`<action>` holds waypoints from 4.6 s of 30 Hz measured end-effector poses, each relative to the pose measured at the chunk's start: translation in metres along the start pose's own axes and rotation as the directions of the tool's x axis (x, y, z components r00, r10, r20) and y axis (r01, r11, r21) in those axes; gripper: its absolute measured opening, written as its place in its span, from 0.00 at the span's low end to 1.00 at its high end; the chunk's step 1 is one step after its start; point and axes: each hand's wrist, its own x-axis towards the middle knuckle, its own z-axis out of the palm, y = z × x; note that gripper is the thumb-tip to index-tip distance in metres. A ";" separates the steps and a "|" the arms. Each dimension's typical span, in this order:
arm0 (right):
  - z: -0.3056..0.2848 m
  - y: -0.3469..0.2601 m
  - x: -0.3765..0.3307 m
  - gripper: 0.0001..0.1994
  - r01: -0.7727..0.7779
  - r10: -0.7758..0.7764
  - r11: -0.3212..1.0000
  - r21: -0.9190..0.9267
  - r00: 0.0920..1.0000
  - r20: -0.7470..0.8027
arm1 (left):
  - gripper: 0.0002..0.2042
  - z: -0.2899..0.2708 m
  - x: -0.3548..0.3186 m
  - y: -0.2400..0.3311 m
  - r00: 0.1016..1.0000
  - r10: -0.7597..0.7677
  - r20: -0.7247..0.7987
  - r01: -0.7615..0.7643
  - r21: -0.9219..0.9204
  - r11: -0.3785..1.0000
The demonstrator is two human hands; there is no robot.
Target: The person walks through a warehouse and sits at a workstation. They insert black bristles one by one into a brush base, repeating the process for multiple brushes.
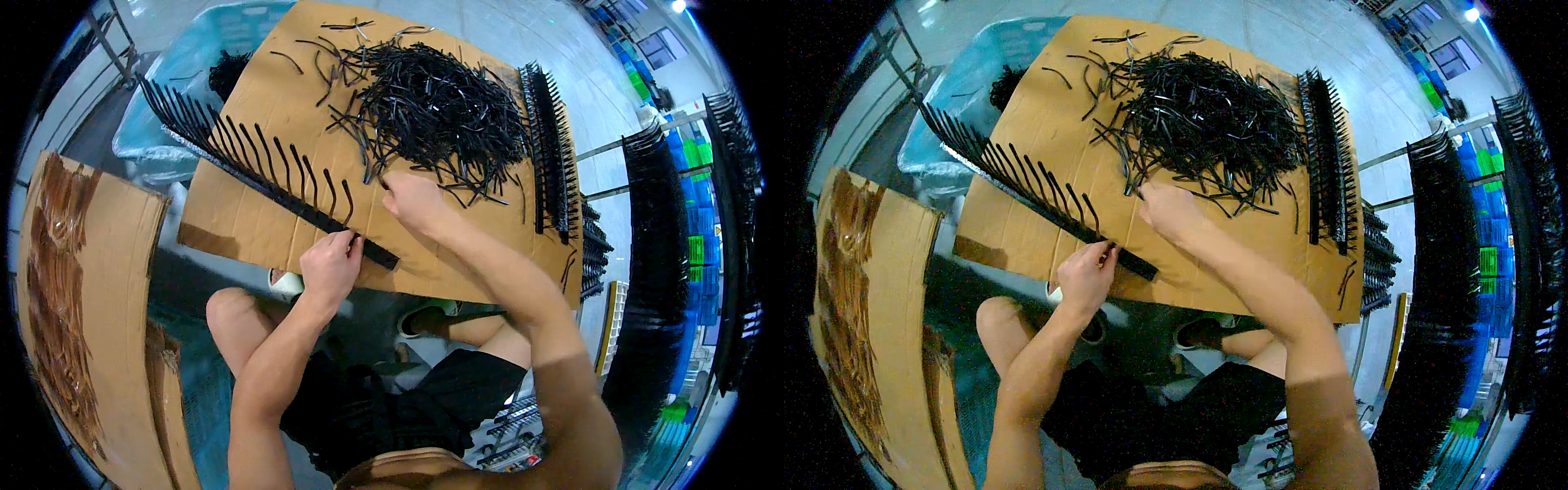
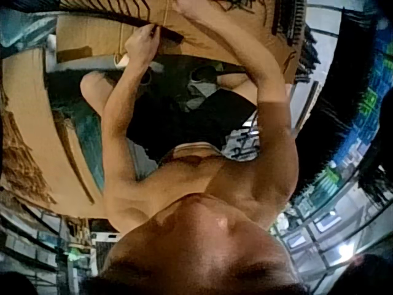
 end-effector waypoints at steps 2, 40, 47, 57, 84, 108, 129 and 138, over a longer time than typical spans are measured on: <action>-0.014 -0.025 -0.016 0.07 -0.330 0.304 0.760 0.559 0.942 0.143 | 0.05 -0.001 -0.002 -0.001 0.999 0.045 -0.018 -0.045 0.004 0.999; 0.017 -0.069 -0.079 0.05 -0.035 0.477 0.157 0.987 0.878 -0.045 | 0.06 0.007 -0.008 0.005 0.987 0.133 0.088 -0.137 0.039 0.990; 0.021 -0.070 -0.081 0.05 -0.012 0.475 0.213 0.977 0.875 -0.093 | 0.06 0.011 -0.007 0.003 0.981 0.180 0.075 -0.182 0.029 0.983; 0.001 -0.076 -0.082 0.06 -0.074 0.285 0.797 0.599 0.921 -0.266 | 0.05 0.011 -0.006 0.001 0.983 0.160 0.087 -0.161 0.004 0.987; 0.009 -0.066 -0.109 0.08 -0.199 0.569 0.258 0.946 0.822 0.018 | 0.05 0.016 -0.013 0.020 0.978 0.205 0.050 -0.202 -0.061 0.978; -0.022 0.089 -0.036 0.10 -0.453 0.448 0.892 0.010 0.879 -0.166 | 0.06 0.007 -0.015 0.028 0.977 0.072 0.202 -0.078 0.022 0.997; -0.003 -0.043 -0.101 0.08 -0.313 0.480 0.081 0.946 0.844 0.238 | 0.05 0.020 -0.022 0.022 0.962 0.241 0.132 -0.240 -0.022 0.971; 0.002 -0.062 -0.120 0.09 -0.217 0.505 0.492 0.843 0.860 -0.074 | 0.06 0.023 -0.018 0.027 0.962 0.259 0.088 -0.253 -0.071 0.965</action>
